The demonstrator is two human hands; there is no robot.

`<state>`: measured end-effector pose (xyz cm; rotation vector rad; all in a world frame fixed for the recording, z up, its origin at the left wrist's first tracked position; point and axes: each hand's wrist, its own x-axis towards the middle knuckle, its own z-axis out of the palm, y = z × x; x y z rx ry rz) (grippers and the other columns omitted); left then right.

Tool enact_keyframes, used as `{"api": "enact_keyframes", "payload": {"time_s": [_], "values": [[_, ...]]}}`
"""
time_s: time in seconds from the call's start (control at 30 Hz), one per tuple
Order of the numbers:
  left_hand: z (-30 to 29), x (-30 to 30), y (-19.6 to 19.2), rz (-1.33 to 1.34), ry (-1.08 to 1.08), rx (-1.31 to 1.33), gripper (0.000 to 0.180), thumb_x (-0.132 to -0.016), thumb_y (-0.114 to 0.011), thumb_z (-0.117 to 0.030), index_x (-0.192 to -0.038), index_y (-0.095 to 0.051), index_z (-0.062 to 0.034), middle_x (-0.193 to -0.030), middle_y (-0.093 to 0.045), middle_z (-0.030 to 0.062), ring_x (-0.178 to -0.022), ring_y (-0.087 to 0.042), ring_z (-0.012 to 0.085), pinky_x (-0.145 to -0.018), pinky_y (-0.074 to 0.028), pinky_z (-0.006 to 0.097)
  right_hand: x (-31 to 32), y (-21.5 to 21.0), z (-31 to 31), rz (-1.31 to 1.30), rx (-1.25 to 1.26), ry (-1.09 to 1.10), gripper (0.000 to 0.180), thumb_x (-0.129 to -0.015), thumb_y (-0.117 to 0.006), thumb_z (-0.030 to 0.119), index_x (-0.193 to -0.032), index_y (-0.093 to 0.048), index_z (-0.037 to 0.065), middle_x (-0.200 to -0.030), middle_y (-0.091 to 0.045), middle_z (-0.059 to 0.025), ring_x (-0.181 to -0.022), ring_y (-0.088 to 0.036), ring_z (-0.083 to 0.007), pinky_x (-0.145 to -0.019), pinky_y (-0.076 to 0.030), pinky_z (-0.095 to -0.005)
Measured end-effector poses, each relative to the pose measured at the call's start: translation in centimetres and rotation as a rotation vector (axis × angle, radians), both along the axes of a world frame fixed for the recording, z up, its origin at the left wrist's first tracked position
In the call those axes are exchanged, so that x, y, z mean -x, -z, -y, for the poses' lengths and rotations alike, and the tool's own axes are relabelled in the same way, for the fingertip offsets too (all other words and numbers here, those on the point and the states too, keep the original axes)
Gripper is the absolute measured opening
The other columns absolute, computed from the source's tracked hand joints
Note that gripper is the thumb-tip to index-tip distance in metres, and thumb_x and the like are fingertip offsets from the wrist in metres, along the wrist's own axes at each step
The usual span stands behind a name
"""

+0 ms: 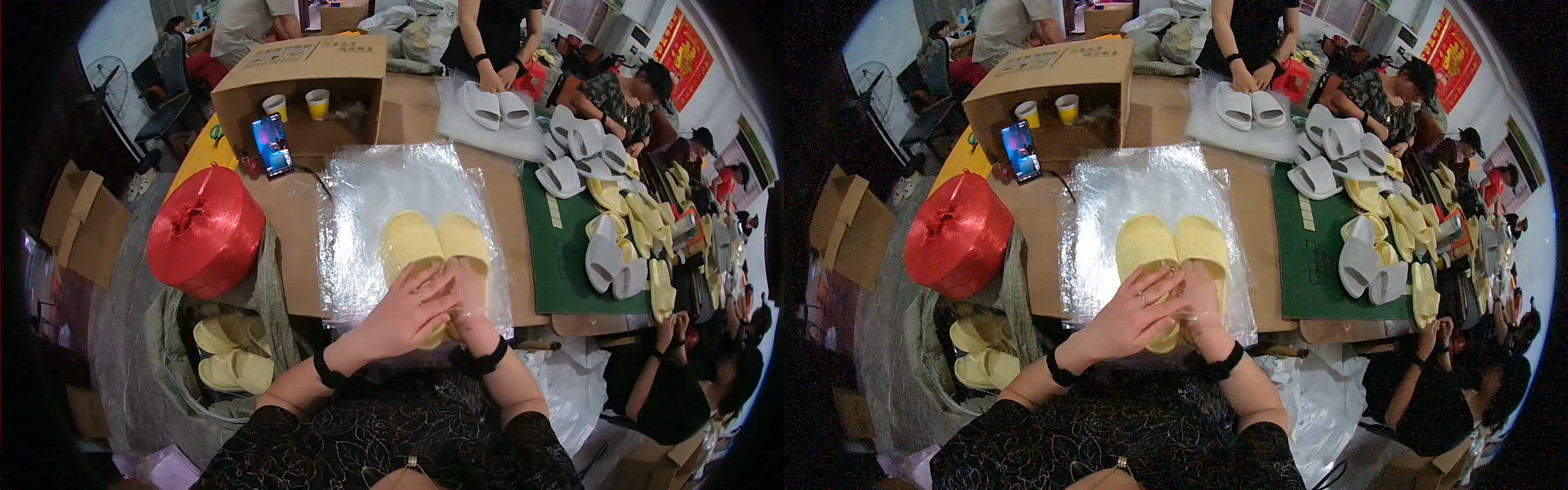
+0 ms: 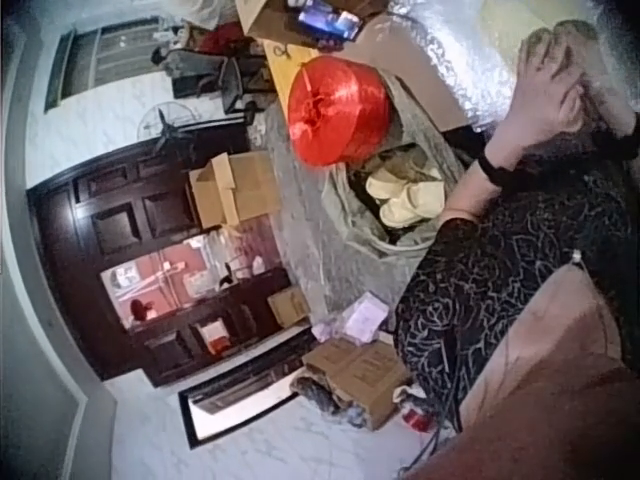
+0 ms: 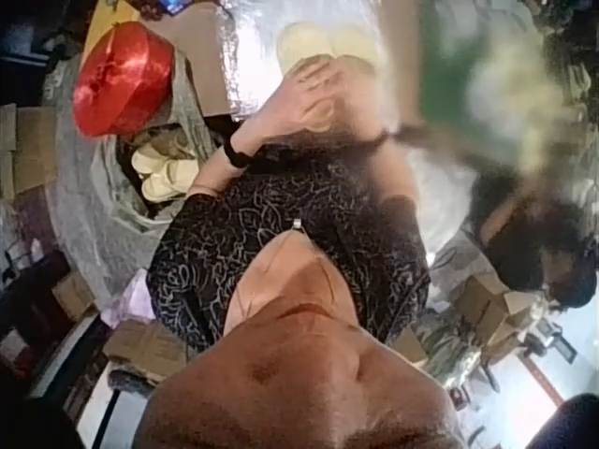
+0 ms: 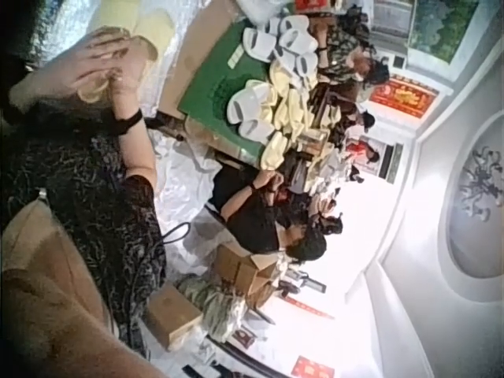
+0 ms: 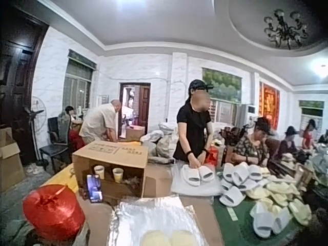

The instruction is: Packing pairs of sandals into plastic bags and placing them into a large collection bag.

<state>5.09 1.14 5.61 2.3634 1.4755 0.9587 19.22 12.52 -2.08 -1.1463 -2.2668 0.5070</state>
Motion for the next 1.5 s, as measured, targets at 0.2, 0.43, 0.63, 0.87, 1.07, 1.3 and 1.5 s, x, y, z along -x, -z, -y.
{"api": "enact_keyframes", "payload": {"time_s": [0.2, 0.43, 0.63, 0.87, 1.07, 1.3, 1.5], "values": [[1.5, 0.0, -0.8, -0.077, -0.035, 0.019, 0.040, -0.095, -0.055, -0.026, -0.134, -0.057, -0.0183, -0.151, -0.042, 0.0101, -0.139, -0.037, 0.0326, -0.115, -0.023, 0.057, 6.0, -1.0, -5.7, 0.147, -0.047, 0.075, 0.029, -0.093, -0.058, 0.028, -0.093, -0.058, -0.001, -0.096, -0.059, -0.0229, -0.084, -0.063, -0.0408, -0.072, -0.053, -0.0463], [2.4, 1.0, -0.5, -0.220, -0.055, -0.009, 0.046, -0.092, -0.063, -0.032, -0.135, -0.057, -0.0175, -0.151, -0.041, 0.0081, -0.140, -0.036, 0.0329, -0.115, -0.025, 0.055, 9.4, 0.1, -9.2, 0.039, -0.090, 0.174, 0.034, -0.090, -0.063, 0.031, -0.090, -0.059, -0.003, -0.093, -0.061, -0.0252, -0.084, -0.064, -0.0415, -0.074, -0.052, -0.0483], [4.3, 4.8, -0.7, 0.175, -0.182, -0.021, 0.060, -0.084, -0.071, -0.046, -0.129, -0.060, -0.0084, -0.142, -0.050, 0.0148, -0.129, -0.048, 0.0343, -0.105, -0.040, 0.045, 4.0, -3.0, -1.1, -0.061, -0.179, -0.080, 0.058, -0.083, -0.073, 0.022, -0.130, -0.050, -0.002, -0.110, -0.054, -0.0246, -0.104, -0.055, -0.0390, -0.087, -0.049, -0.0466], [5.8, 10.9, 5.9, 0.854, -0.712, 0.523, 0.037, -0.099, -0.052, -0.034, -0.105, -0.068, -0.0005, -0.079, -0.062, 0.0036, -0.063, -0.056, 0.0126, -0.061, -0.046, 0.026, -11.5, -5.3, 4.0, -0.200, 1.162, -0.651, 0.022, -0.087, -0.073, 0.013, -0.104, -0.070, 0.000, -0.090, -0.069, -0.0026, -0.075, -0.059, -0.0073, -0.068, -0.049, -0.0249], [4.8, 11.3, 6.3, 0.650, -0.602, 0.677, 0.034, -0.096, -0.058, -0.030, -0.086, -0.072, 0.0003, -0.069, -0.060, 0.0006, -0.064, -0.053, 0.0079, -0.060, -0.043, 0.025, -15.9, -4.9, 0.8, -0.529, 0.839, 0.053, 0.023, -0.096, -0.059, 0.022, -0.103, -0.069, 0.002, -0.082, -0.061, 0.0008, -0.070, -0.053, -0.0072, -0.061, -0.042, -0.0218], [4.9, 10.4, 4.9, 0.716, -0.481, 0.649, 0.024, -0.088, -0.069, -0.021, -0.094, -0.073, 0.0012, -0.070, -0.061, -0.0029, -0.065, -0.051, 0.0051, -0.058, -0.039, 0.023, -11.3, -3.3, -2.4, -0.358, 0.801, 0.006, 0.023, -0.094, -0.063, 0.021, -0.104, -0.069, 0.000, -0.085, -0.065, 0.0003, -0.074, -0.056, -0.0076, -0.069, -0.044, -0.0227], [4.3, 9.6, 4.9, 0.858, -0.554, 0.875, 0.023, -0.090, -0.065, -0.023, -0.094, -0.074, -0.0019, -0.065, -0.057, -0.0046, -0.056, -0.049, 0.0048, -0.051, -0.038, 0.021, -11.9, -2.3, -4.3, -0.453, 0.900, -0.052, 0.020, -0.086, -0.071, 0.012, -0.097, -0.069, -0.004, -0.087, -0.069, -0.0069, -0.083, -0.064, -0.0129, -0.078, -0.049, -0.0253]]}}
